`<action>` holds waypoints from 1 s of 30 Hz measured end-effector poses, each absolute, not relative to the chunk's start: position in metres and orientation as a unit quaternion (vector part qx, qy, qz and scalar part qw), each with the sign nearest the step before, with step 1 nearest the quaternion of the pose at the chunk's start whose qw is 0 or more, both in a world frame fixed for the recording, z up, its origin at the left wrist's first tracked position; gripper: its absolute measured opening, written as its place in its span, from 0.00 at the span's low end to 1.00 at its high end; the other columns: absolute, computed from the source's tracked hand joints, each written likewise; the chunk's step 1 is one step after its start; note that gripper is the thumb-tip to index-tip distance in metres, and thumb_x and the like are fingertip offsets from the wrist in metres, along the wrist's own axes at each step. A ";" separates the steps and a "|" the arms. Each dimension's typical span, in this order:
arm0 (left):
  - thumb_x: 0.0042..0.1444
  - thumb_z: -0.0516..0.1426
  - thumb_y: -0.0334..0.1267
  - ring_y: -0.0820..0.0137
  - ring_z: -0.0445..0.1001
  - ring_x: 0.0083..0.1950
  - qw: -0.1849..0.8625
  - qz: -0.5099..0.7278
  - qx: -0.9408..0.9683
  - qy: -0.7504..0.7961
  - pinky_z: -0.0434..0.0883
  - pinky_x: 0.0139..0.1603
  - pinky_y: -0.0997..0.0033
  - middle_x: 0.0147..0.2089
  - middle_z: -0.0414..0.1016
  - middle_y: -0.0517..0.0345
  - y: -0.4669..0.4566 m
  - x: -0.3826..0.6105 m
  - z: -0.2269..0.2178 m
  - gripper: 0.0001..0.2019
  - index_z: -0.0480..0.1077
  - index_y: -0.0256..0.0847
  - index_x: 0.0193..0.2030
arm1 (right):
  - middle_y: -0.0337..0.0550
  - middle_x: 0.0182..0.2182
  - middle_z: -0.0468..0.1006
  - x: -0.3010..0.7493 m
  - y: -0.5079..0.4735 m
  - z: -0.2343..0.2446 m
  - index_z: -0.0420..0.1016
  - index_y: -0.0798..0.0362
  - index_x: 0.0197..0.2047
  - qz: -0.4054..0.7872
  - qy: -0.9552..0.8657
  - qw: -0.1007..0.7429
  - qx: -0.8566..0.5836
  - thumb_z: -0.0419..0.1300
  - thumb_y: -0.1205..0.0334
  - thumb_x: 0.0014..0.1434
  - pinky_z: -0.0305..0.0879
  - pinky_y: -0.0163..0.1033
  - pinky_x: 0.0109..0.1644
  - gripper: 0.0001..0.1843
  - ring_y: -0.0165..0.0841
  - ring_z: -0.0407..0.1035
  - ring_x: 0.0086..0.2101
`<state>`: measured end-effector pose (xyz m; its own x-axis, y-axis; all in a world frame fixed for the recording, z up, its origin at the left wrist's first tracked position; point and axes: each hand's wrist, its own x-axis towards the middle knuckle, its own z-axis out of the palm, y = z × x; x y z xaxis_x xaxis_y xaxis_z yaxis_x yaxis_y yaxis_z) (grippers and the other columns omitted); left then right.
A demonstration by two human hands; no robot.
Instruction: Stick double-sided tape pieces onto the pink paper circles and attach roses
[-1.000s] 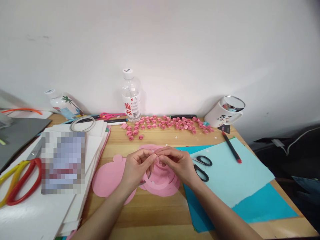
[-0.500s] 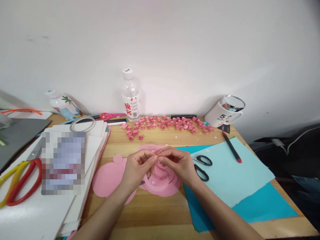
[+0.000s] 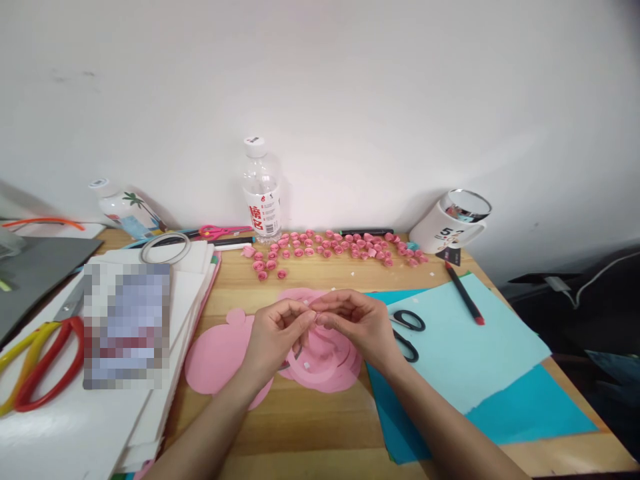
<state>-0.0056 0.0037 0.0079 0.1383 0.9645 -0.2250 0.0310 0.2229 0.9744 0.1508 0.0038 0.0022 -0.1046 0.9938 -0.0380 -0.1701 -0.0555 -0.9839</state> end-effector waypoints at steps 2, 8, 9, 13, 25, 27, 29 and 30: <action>0.49 0.60 0.41 0.80 0.59 0.13 0.582 0.397 0.479 0.524 0.57 0.14 0.81 0.14 0.65 0.64 0.004 -0.005 0.007 0.10 0.71 0.35 0.27 | 0.44 0.32 0.82 0.150 0.004 0.002 0.76 0.52 0.34 0.577 -0.460 0.507 -0.445 0.69 0.62 0.44 0.73 0.38 0.35 0.11 0.35 0.76 0.31; 0.48 0.60 0.42 0.80 0.59 0.13 0.579 0.408 0.469 0.527 0.56 0.13 0.82 0.13 0.64 0.65 0.003 -0.005 0.007 0.11 0.71 0.35 0.27 | 0.45 0.34 0.82 0.150 0.004 0.000 0.75 0.52 0.37 0.577 -0.455 0.504 -0.454 0.68 0.61 0.46 0.74 0.38 0.33 0.13 0.35 0.77 0.31; 0.48 0.60 0.42 0.80 0.59 0.13 0.580 0.408 0.470 0.526 0.56 0.13 0.82 0.13 0.64 0.65 0.004 -0.005 0.008 0.11 0.71 0.35 0.27 | 0.46 0.34 0.82 0.150 0.003 0.000 0.75 0.52 0.37 0.577 -0.454 0.504 -0.455 0.68 0.61 0.45 0.74 0.38 0.33 0.14 0.36 0.77 0.31; 0.48 0.60 0.42 0.80 0.59 0.13 0.578 0.409 0.470 0.527 0.56 0.14 0.81 0.13 0.64 0.65 0.003 -0.004 0.010 0.11 0.70 0.35 0.27 | 0.45 0.34 0.82 0.150 0.003 0.001 0.76 0.52 0.38 0.578 -0.452 0.505 -0.455 0.68 0.60 0.45 0.75 0.39 0.33 0.15 0.37 0.77 0.32; 0.49 0.59 0.42 0.80 0.59 0.13 0.566 0.406 0.474 0.538 0.56 0.14 0.81 0.13 0.65 0.65 0.003 -0.005 0.011 0.11 0.70 0.35 0.28 | 0.46 0.35 0.82 0.152 0.002 0.002 0.77 0.52 0.37 0.591 -0.446 0.493 -0.457 0.69 0.61 0.44 0.75 0.38 0.34 0.15 0.39 0.78 0.34; 0.49 0.59 0.42 0.80 0.59 0.12 0.566 0.407 0.474 0.537 0.56 0.14 0.81 0.13 0.65 0.65 0.003 -0.005 0.011 0.11 0.70 0.35 0.28 | 0.46 0.35 0.82 0.152 0.002 0.002 0.77 0.52 0.38 0.592 -0.447 0.489 -0.459 0.69 0.61 0.44 0.75 0.39 0.34 0.15 0.39 0.78 0.35; 0.49 0.59 0.42 0.80 0.59 0.12 0.568 0.405 0.475 0.536 0.56 0.14 0.81 0.13 0.65 0.65 0.003 -0.005 0.011 0.11 0.70 0.35 0.28 | 0.46 0.35 0.82 0.153 0.002 0.002 0.77 0.52 0.38 0.590 -0.448 0.489 -0.460 0.69 0.60 0.44 0.75 0.39 0.34 0.16 0.39 0.77 0.35; 0.49 0.60 0.42 0.80 0.59 0.12 0.569 0.404 0.476 0.536 0.55 0.13 0.81 0.13 0.65 0.65 0.003 -0.005 0.011 0.11 0.70 0.35 0.28 | 0.46 0.35 0.82 0.152 0.002 0.002 0.77 0.53 0.38 0.587 -0.450 0.490 -0.461 0.69 0.60 0.44 0.75 0.39 0.34 0.16 0.40 0.77 0.35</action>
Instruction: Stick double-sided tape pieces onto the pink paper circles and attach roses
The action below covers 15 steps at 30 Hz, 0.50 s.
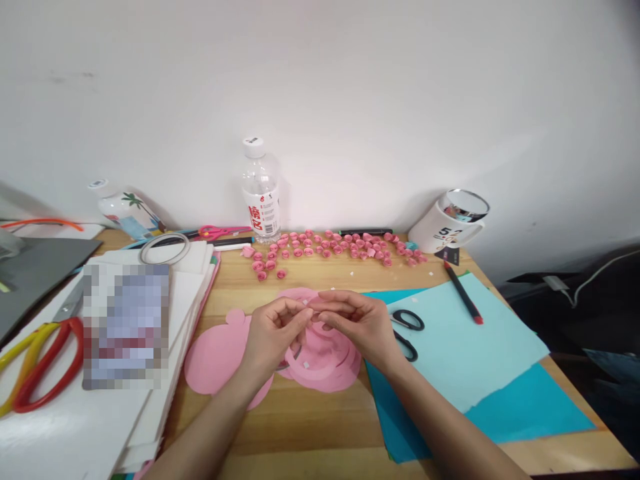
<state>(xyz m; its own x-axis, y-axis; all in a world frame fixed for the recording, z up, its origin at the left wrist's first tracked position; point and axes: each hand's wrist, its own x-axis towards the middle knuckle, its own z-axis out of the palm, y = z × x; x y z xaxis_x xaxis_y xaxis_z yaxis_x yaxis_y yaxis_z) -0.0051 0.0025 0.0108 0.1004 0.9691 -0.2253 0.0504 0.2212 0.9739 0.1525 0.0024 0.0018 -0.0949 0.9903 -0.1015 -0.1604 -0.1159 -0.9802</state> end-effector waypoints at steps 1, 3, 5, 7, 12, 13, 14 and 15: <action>0.49 0.60 0.42 0.79 0.59 0.12 0.570 0.402 0.476 0.535 0.55 0.13 0.81 0.13 0.65 0.65 0.002 -0.005 0.011 0.11 0.70 0.35 0.28 | 0.46 0.35 0.82 0.152 0.003 0.002 0.77 0.53 0.39 0.585 -0.451 0.491 -0.462 0.69 0.60 0.44 0.75 0.40 0.34 0.16 0.40 0.77 0.35; 0.49 0.60 0.43 0.79 0.59 0.13 0.570 0.401 0.476 0.536 0.55 0.13 0.81 0.13 0.64 0.65 0.002 -0.005 0.011 0.11 0.70 0.35 0.28 | 0.46 0.34 0.82 0.152 0.003 0.001 0.77 0.53 0.39 0.581 -0.454 0.494 -0.460 0.69 0.59 0.44 0.75 0.40 0.34 0.17 0.40 0.78 0.34; 0.49 0.60 0.43 0.79 0.59 0.13 0.569 0.402 0.476 0.536 0.56 0.14 0.81 0.13 0.64 0.65 0.003 -0.005 0.011 0.11 0.70 0.35 0.27 | 0.46 0.34 0.82 0.152 0.003 0.002 0.77 0.53 0.39 0.580 -0.455 0.496 -0.458 0.69 0.59 0.44 0.76 0.41 0.34 0.17 0.39 0.78 0.33; 0.49 0.60 0.43 0.79 0.59 0.13 0.570 0.403 0.475 0.536 0.56 0.14 0.81 0.13 0.64 0.65 0.003 -0.005 0.010 0.11 0.70 0.35 0.28 | 0.45 0.34 0.82 0.151 0.003 0.003 0.77 0.52 0.38 0.581 -0.454 0.497 -0.457 0.69 0.60 0.44 0.76 0.40 0.34 0.16 0.39 0.78 0.33; 0.48 0.60 0.41 0.79 0.59 0.13 0.577 0.409 0.471 0.527 0.56 0.14 0.81 0.13 0.64 0.65 0.003 -0.005 0.010 0.10 0.70 0.35 0.27 | 0.45 0.33 0.83 0.151 0.003 0.003 0.78 0.53 0.38 0.576 -0.453 0.497 -0.464 0.69 0.60 0.44 0.76 0.41 0.33 0.15 0.40 0.78 0.34; 0.48 0.60 0.41 0.80 0.59 0.13 0.577 0.409 0.471 0.527 0.56 0.14 0.81 0.13 0.64 0.65 0.003 -0.005 0.010 0.10 0.70 0.35 0.27 | 0.45 0.33 0.83 0.151 0.003 0.003 0.78 0.53 0.38 0.578 -0.453 0.496 -0.463 0.69 0.60 0.44 0.76 0.41 0.33 0.15 0.40 0.78 0.34; 0.48 0.60 0.41 0.80 0.59 0.13 0.576 0.408 0.472 0.528 0.56 0.14 0.81 0.13 0.64 0.65 0.003 -0.005 0.010 0.10 0.69 0.35 0.27 | 0.45 0.33 0.83 0.151 0.003 0.002 0.78 0.52 0.38 0.579 -0.453 0.495 -0.463 0.69 0.60 0.44 0.76 0.40 0.33 0.15 0.39 0.78 0.34; 0.48 0.60 0.41 0.80 0.59 0.13 0.576 0.408 0.472 0.528 0.56 0.14 0.81 0.13 0.64 0.65 0.003 -0.005 0.010 0.10 0.69 0.35 0.27 | 0.45 0.33 0.83 0.152 0.003 0.001 0.78 0.52 0.38 0.581 -0.452 0.494 -0.463 0.69 0.60 0.44 0.76 0.40 0.33 0.16 0.39 0.78 0.33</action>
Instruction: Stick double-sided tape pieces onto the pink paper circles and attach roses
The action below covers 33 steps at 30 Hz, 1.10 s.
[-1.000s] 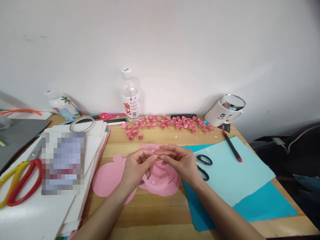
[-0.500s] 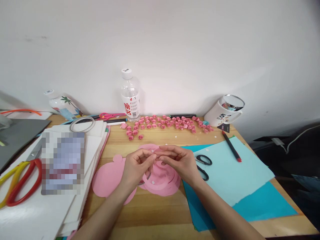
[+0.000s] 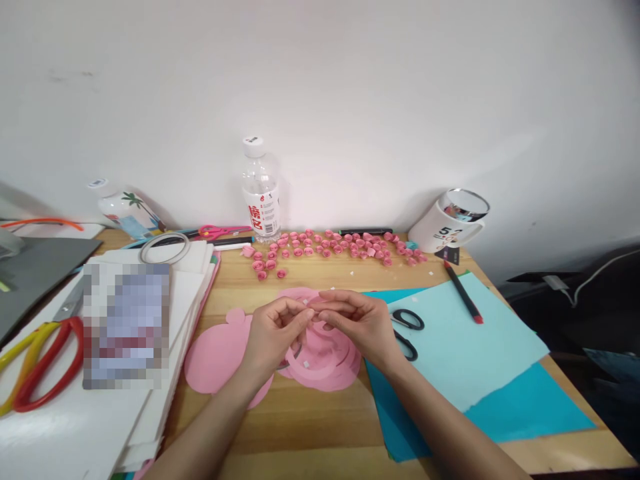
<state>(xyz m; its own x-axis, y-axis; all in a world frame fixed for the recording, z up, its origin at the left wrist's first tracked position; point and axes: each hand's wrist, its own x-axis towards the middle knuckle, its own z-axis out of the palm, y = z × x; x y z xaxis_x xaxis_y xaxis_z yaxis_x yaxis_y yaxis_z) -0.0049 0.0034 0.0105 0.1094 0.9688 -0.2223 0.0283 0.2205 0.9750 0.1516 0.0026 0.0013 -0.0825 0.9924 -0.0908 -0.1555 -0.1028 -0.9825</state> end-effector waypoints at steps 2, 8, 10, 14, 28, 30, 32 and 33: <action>0.48 0.60 0.41 0.79 0.59 0.13 0.577 0.407 0.473 0.527 0.56 0.14 0.80 0.13 0.64 0.65 0.004 -0.005 0.011 0.10 0.69 0.35 0.27 | 0.45 0.33 0.82 0.152 0.003 0.000 0.78 0.53 0.38 0.581 -0.450 0.494 -0.465 0.69 0.60 0.43 0.75 0.40 0.33 0.16 0.39 0.77 0.33; 0.47 0.61 0.41 0.80 0.60 0.13 0.581 0.406 0.472 0.525 0.57 0.14 0.81 0.14 0.65 0.65 0.003 -0.005 0.009 0.10 0.70 0.35 0.28 | 0.44 0.31 0.83 0.152 0.003 0.000 0.77 0.53 0.38 0.577 -0.448 0.503 -0.462 0.69 0.61 0.43 0.75 0.41 0.35 0.16 0.39 0.77 0.33; 0.47 0.61 0.41 0.80 0.60 0.13 0.583 0.408 0.469 0.523 0.57 0.14 0.81 0.14 0.65 0.65 0.003 -0.004 0.008 0.10 0.70 0.35 0.28 | 0.45 0.32 0.83 0.152 0.003 0.000 0.77 0.53 0.38 0.574 -0.449 0.506 -0.462 0.69 0.61 0.44 0.75 0.40 0.34 0.16 0.38 0.77 0.33; 0.48 0.61 0.41 0.80 0.59 0.13 0.591 0.413 0.460 0.518 0.57 0.13 0.81 0.15 0.65 0.66 0.003 -0.003 0.007 0.09 0.70 0.36 0.30 | 0.46 0.33 0.83 0.152 0.004 0.000 0.76 0.53 0.38 0.564 -0.456 0.509 -0.465 0.68 0.61 0.45 0.74 0.40 0.33 0.15 0.37 0.77 0.31; 0.47 0.61 0.41 0.80 0.60 0.15 0.576 0.418 0.469 0.523 0.58 0.15 0.81 0.16 0.65 0.65 0.003 -0.003 0.008 0.10 0.70 0.36 0.28 | 0.43 0.30 0.83 0.151 0.004 0.002 0.76 0.52 0.38 0.565 -0.444 0.525 -0.456 0.69 0.63 0.42 0.75 0.43 0.39 0.17 0.39 0.77 0.33; 0.47 0.61 0.41 0.80 0.60 0.14 0.576 0.416 0.471 0.523 0.58 0.15 0.81 0.16 0.65 0.65 0.002 -0.003 0.009 0.09 0.70 0.36 0.28 | 0.42 0.30 0.83 0.151 0.004 0.002 0.76 0.52 0.38 0.565 -0.446 0.528 -0.451 0.70 0.63 0.42 0.75 0.43 0.39 0.16 0.38 0.77 0.33; 0.47 0.61 0.40 0.80 0.60 0.14 0.576 0.415 0.471 0.524 0.58 0.14 0.81 0.16 0.65 0.65 0.001 -0.003 0.011 0.09 0.70 0.36 0.27 | 0.42 0.30 0.83 0.151 0.004 0.001 0.76 0.52 0.38 0.558 -0.451 0.530 -0.453 0.69 0.63 0.43 0.75 0.44 0.40 0.16 0.38 0.77 0.32; 0.47 0.61 0.40 0.80 0.60 0.14 0.576 0.414 0.472 0.524 0.58 0.14 0.81 0.16 0.65 0.64 0.001 -0.003 0.011 0.09 0.70 0.36 0.27 | 0.42 0.29 0.83 0.151 0.004 0.001 0.75 0.52 0.38 0.553 -0.453 0.532 -0.455 0.69 0.63 0.43 0.75 0.45 0.40 0.16 0.38 0.77 0.32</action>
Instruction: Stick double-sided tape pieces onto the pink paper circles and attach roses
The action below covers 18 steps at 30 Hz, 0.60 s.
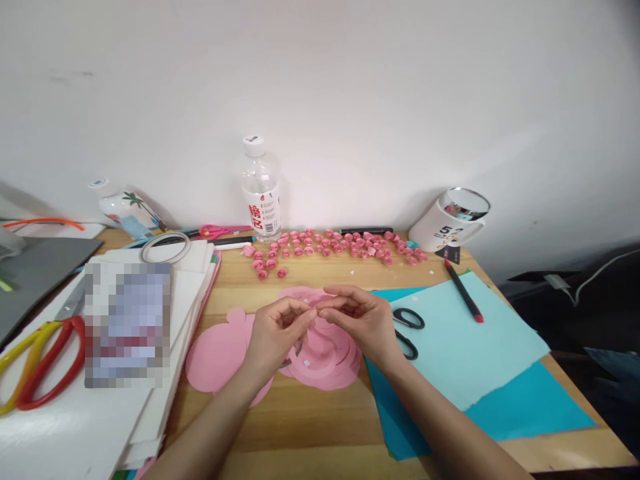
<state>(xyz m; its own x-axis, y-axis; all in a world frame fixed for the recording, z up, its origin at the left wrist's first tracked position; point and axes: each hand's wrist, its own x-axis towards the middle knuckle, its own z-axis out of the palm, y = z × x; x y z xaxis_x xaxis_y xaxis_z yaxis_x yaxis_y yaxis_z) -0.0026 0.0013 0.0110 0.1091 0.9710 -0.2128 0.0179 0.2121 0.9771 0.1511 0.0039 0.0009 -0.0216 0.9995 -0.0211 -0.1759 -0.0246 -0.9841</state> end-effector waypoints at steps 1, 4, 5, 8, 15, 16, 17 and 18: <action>0.47 0.61 0.40 0.80 0.60 0.15 0.576 0.413 0.473 0.524 0.58 0.14 0.81 0.16 0.65 0.64 0.001 -0.003 0.011 0.09 0.70 0.36 0.27 | 0.42 0.29 0.82 0.151 0.004 0.000 0.75 0.52 0.38 0.549 -0.455 0.533 -0.456 0.69 0.63 0.43 0.75 0.45 0.40 0.16 0.38 0.77 0.32; 0.47 0.61 0.40 0.80 0.60 0.15 0.574 0.412 0.478 0.521 0.59 0.15 0.81 0.17 0.66 0.63 0.002 -0.003 0.011 0.09 0.72 0.35 0.27 | 0.42 0.29 0.82 0.152 0.004 -0.001 0.75 0.52 0.38 0.542 -0.459 0.536 -0.457 0.69 0.62 0.43 0.75 0.45 0.39 0.17 0.37 0.77 0.31; 0.47 0.61 0.40 0.80 0.60 0.16 0.573 0.412 0.481 0.520 0.59 0.16 0.81 0.17 0.66 0.63 0.002 -0.003 0.010 0.09 0.73 0.35 0.28 | 0.42 0.29 0.82 0.152 0.004 -0.002 0.75 0.52 0.38 0.540 -0.460 0.536 -0.457 0.69 0.62 0.43 0.75 0.45 0.39 0.17 0.37 0.77 0.31; 0.47 0.61 0.40 0.79 0.61 0.16 0.570 0.412 0.487 0.519 0.60 0.17 0.80 0.17 0.67 0.63 0.003 -0.004 0.009 0.08 0.74 0.36 0.29 | 0.41 0.28 0.81 0.152 0.004 -0.002 0.75 0.52 0.39 0.537 -0.463 0.536 -0.458 0.70 0.61 0.42 0.74 0.44 0.38 0.18 0.36 0.76 0.30; 0.47 0.61 0.38 0.79 0.62 0.18 0.564 0.414 0.489 0.521 0.60 0.18 0.80 0.18 0.68 0.63 0.002 -0.003 0.013 0.06 0.75 0.37 0.29 | 0.39 0.25 0.79 0.153 0.005 -0.003 0.75 0.52 0.39 0.526 -0.471 0.538 -0.460 0.70 0.62 0.42 0.71 0.39 0.33 0.18 0.32 0.73 0.26; 0.47 0.60 0.38 0.79 0.62 0.17 0.564 0.412 0.490 0.522 0.59 0.18 0.80 0.17 0.68 0.63 0.002 -0.003 0.013 0.06 0.75 0.37 0.29 | 0.38 0.25 0.78 0.153 0.005 -0.004 0.75 0.52 0.39 0.528 -0.471 0.536 -0.460 0.71 0.63 0.41 0.70 0.38 0.33 0.18 0.31 0.72 0.26; 0.48 0.60 0.38 0.79 0.62 0.17 0.565 0.410 0.491 0.521 0.59 0.18 0.80 0.17 0.67 0.63 0.002 -0.003 0.013 0.06 0.75 0.37 0.29 | 0.38 0.24 0.78 0.153 0.005 -0.004 0.75 0.52 0.38 0.530 -0.470 0.535 -0.460 0.71 0.63 0.41 0.70 0.38 0.33 0.19 0.31 0.72 0.26; 0.48 0.60 0.38 0.79 0.62 0.17 0.565 0.411 0.492 0.519 0.59 0.18 0.80 0.17 0.67 0.63 0.002 -0.003 0.012 0.06 0.75 0.37 0.29 | 0.38 0.24 0.77 0.153 0.005 -0.004 0.76 0.52 0.38 0.534 -0.468 0.534 -0.459 0.71 0.63 0.40 0.70 0.38 0.32 0.19 0.31 0.72 0.26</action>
